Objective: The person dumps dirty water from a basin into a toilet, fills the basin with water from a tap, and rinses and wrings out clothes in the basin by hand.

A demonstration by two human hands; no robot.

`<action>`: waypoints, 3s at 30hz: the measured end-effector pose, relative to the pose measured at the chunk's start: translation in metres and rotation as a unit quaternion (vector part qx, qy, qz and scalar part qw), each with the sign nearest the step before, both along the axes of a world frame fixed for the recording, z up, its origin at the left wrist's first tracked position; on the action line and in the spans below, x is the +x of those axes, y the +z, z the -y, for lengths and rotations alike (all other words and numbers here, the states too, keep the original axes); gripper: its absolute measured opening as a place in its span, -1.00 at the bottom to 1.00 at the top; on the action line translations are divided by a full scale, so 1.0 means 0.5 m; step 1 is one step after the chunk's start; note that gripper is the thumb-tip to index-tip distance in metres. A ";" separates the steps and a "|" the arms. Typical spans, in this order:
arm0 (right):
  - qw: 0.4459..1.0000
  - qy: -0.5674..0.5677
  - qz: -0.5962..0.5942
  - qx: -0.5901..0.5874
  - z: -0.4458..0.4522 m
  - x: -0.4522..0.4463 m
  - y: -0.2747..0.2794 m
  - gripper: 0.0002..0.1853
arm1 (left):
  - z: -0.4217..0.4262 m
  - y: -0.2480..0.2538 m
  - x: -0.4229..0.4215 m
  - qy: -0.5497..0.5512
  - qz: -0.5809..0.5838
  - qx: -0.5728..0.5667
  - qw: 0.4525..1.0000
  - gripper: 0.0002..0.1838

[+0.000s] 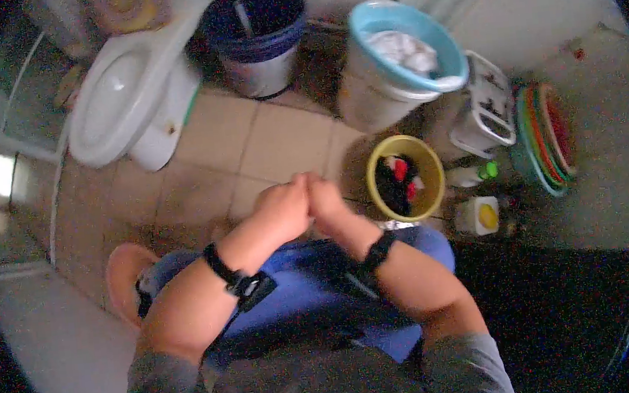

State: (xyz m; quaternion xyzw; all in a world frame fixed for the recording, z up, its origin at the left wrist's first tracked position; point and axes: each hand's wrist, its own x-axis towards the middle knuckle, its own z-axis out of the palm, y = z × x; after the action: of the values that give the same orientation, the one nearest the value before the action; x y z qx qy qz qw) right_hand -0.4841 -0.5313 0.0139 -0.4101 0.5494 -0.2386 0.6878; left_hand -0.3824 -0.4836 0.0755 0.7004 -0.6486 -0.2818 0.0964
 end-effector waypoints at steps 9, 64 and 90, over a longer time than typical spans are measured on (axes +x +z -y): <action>0.998 0.047 -0.008 0.029 0.002 -0.001 0.008 -0.66 | -0.005 0.044 -0.007 -0.015 0.025 0.047 0.998 -0.57; 0.866 0.261 -0.300 -0.303 -0.026 -0.153 0.033 -0.66 | -0.021 0.022 -0.094 -0.174 0.095 0.025 0.980 -0.62; 0.608 -0.036 -0.565 -0.557 0.919 -0.367 0.542 -0.50 | -0.001 0.186 0.034 -0.197 -0.182 0.033 0.963 -0.69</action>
State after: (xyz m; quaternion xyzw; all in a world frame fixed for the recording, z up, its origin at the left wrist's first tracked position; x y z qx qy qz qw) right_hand -0.6674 -0.9909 0.2849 -0.7473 0.6043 -0.2442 -0.1296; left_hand -0.3654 -0.4833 0.1686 0.4987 -0.7356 -0.4389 0.1326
